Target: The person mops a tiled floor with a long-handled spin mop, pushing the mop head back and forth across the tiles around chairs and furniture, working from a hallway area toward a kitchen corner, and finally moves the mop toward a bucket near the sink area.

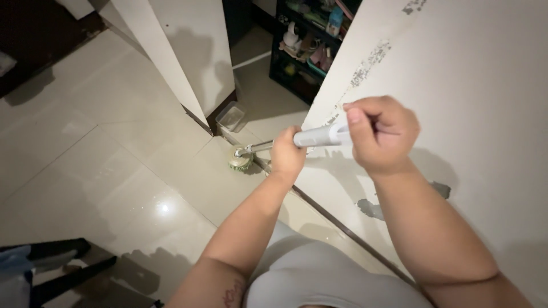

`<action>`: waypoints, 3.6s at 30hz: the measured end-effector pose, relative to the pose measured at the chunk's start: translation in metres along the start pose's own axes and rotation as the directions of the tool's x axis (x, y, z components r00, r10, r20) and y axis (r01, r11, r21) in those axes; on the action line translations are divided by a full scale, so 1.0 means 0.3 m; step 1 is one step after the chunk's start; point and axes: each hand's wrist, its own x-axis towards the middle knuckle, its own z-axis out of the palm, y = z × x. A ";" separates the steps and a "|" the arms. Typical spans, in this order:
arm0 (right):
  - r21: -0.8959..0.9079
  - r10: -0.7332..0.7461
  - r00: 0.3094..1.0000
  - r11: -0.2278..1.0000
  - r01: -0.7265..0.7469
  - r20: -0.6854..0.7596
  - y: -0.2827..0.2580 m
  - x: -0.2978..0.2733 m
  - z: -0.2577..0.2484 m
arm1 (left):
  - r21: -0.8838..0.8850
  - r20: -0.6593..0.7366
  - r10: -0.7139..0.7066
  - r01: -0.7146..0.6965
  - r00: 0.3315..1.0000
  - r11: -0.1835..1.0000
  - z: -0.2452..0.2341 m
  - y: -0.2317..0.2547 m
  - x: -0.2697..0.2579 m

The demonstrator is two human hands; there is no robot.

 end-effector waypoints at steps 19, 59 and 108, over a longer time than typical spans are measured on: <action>-0.305 -0.018 0.973 0.948 0.090 0.231 0.042 -0.062 0.124 | -0.050 0.444 0.062 -0.044 0.894 0.998 0.121 -0.315 0.081; -0.521 0.260 0.965 0.823 -0.226 -0.008 1.215 0.400 1.228 | -0.008 0.631 0.081 -0.098 0.771 0.995 -0.170 -1.004 1.182; -0.479 0.246 0.968 0.856 -0.195 0.045 1.134 0.401 1.323 | 0.460 0.667 -0.259 -0.113 0.698 0.881 -0.242 -1.052 1.336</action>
